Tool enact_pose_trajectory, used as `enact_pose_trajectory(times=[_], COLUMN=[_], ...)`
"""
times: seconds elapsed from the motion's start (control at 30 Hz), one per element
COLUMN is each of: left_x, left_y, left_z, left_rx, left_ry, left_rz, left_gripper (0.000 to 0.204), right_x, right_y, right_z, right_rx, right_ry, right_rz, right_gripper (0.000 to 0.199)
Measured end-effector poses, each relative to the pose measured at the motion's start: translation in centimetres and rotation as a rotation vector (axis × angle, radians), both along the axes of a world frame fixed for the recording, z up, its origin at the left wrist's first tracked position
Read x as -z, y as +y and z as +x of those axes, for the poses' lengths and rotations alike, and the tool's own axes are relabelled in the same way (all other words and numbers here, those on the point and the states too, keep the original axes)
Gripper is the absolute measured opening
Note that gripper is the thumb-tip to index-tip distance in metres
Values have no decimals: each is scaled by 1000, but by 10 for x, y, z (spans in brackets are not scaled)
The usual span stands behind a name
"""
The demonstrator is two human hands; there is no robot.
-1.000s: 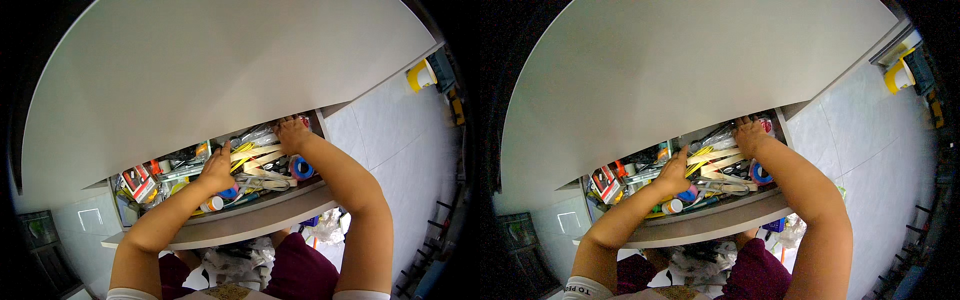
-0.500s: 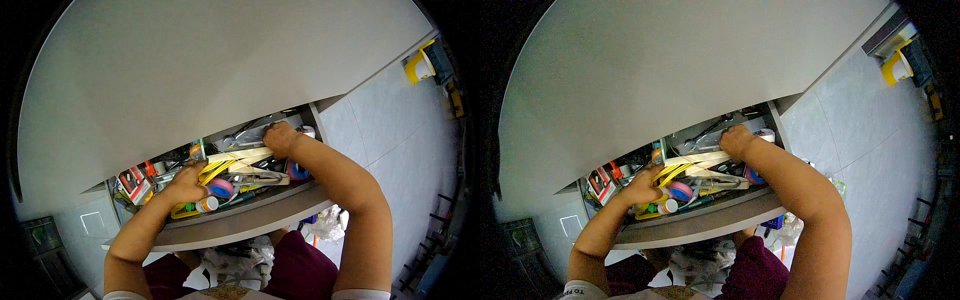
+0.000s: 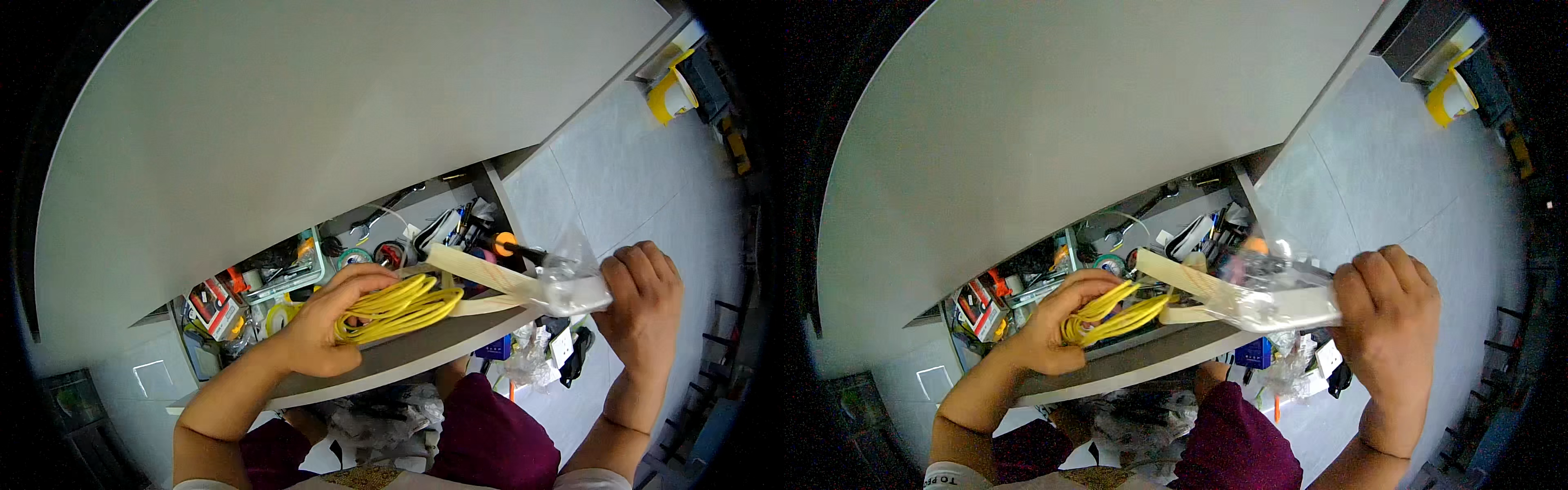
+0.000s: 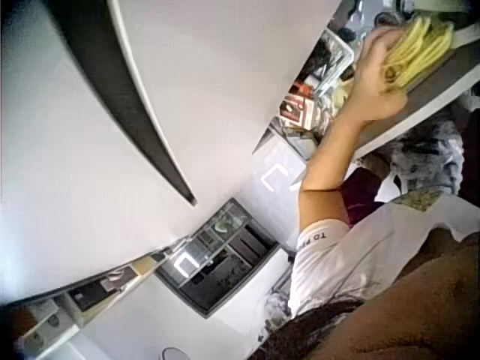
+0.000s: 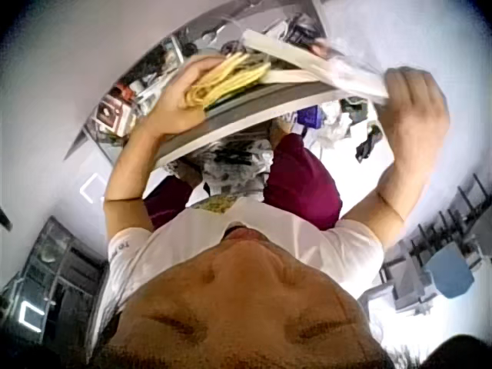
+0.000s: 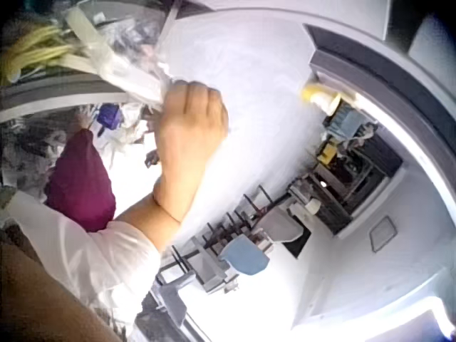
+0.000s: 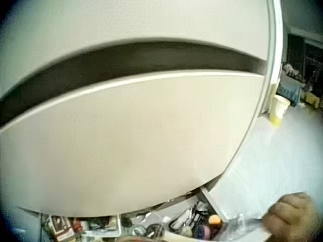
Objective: The person wipes the exterior of a cabinet with a cloth and then opens a drawer to rearrange various items inside by hand, including tools, tape, and packaged components.
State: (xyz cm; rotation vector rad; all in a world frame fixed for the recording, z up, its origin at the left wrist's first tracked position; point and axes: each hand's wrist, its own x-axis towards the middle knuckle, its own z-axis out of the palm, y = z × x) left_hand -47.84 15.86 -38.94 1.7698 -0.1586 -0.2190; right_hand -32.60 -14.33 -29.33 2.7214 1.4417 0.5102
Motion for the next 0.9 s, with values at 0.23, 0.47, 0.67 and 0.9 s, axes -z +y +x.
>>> enact_pose_trajectory(times=[0.23,0.47,0.67,0.9], left_x=[-23,44,175,209], left_y=[-127,-233,-277,-276], left_z=[54,17,-5,9], left_rx=[210,55,-36,-4], left_ry=[-223,337,433,312], left_rz=[-213,-231,-114,-169], left_gripper=[69,72,78,75], right_x=[78,261,336,302], right_y=[-142,-170,-210,-193], right_z=[-67,-105,-96,-100], right_rx=[554,1291,1304,1356], right_ry=[184,1118,1211,1626], right_rz=[1045,1741,2146,2065], right_gripper=[26,25,32,73])
